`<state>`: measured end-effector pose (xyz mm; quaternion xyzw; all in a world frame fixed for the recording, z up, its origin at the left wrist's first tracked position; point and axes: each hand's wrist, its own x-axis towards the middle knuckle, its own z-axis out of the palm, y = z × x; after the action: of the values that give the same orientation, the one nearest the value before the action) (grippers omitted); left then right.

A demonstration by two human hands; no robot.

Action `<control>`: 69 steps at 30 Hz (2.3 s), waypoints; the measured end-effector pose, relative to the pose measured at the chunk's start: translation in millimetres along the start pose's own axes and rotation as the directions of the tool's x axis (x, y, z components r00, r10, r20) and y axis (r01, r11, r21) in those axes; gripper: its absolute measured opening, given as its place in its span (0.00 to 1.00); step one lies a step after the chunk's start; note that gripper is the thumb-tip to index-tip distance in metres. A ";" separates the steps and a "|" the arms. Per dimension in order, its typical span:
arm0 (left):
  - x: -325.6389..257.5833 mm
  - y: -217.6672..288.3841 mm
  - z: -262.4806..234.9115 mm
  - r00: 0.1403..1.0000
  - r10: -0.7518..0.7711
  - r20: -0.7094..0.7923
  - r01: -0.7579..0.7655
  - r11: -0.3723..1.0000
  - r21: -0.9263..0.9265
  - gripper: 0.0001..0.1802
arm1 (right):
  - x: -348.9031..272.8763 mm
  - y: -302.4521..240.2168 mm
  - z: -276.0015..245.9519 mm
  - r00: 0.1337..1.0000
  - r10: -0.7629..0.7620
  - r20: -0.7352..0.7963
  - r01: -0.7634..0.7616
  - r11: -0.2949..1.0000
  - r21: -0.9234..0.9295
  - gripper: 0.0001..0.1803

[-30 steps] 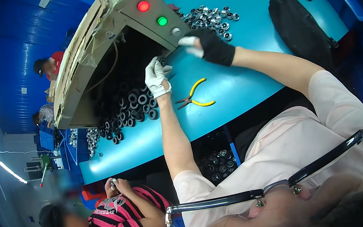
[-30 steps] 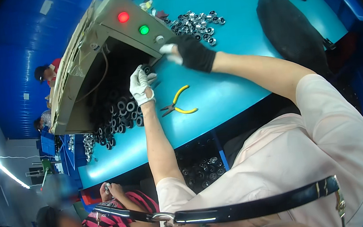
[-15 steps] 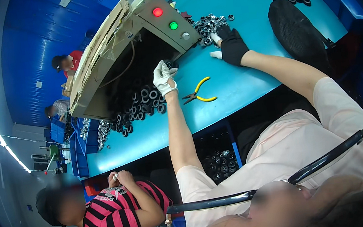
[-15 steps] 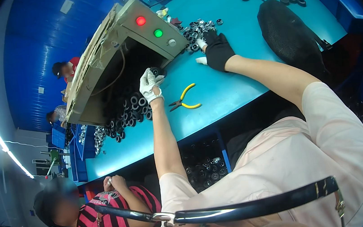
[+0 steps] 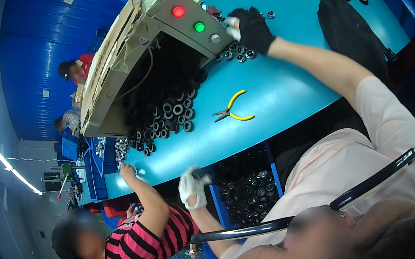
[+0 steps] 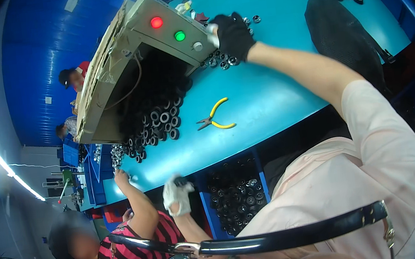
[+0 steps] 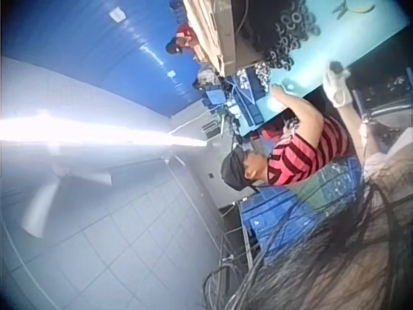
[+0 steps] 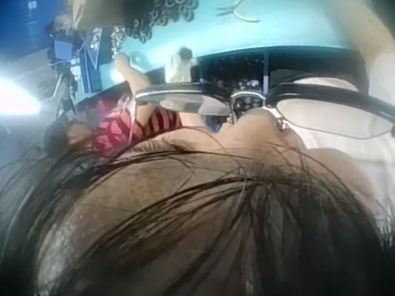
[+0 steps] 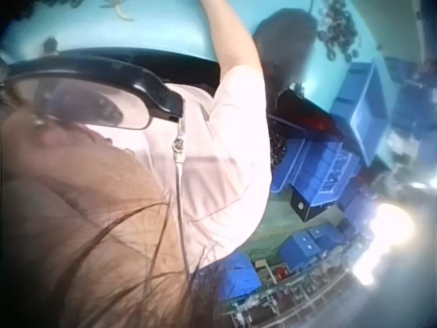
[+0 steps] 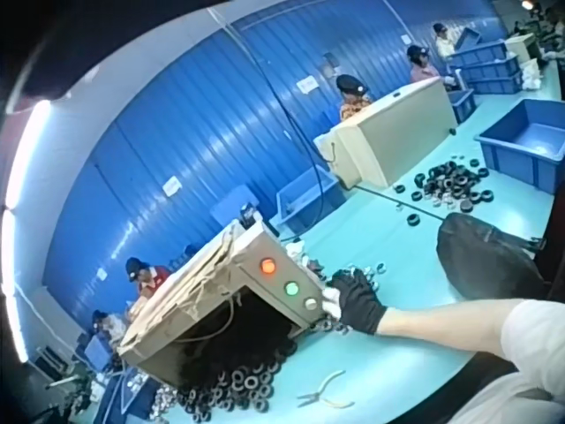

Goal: Assembling small metal rings into rubber grommets at a factory workbench.

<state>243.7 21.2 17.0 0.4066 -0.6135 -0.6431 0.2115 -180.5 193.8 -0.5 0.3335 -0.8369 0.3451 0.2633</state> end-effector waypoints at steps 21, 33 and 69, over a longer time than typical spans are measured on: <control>317.7 43.7 -246.2 0.558 0.630 0.540 -0.308 -0.447 0.840 0.15 | 55.9 60.2 11.2 0.841 -0.019 0.541 -0.022 0.997 0.068 0.16; 114.1 6.1 -331.4 0.996 0.089 0.019 -0.091 0.984 0.155 0.12 | 41.5 44.1 8.1 0.770 -0.024 0.637 0.027 1.000 0.006 0.17; -80.2 -177.0 -53.0 0.868 -0.496 0.001 0.494 0.864 -0.099 0.18 | -16.7 130.1 32.1 0.897 0.116 0.427 -0.122 0.992 -0.013 0.22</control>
<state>371.8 78.2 -127.6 0.5474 -0.4545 -0.6996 0.0662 -272.8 246.1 -84.0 0.3511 -0.8905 0.2851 0.0500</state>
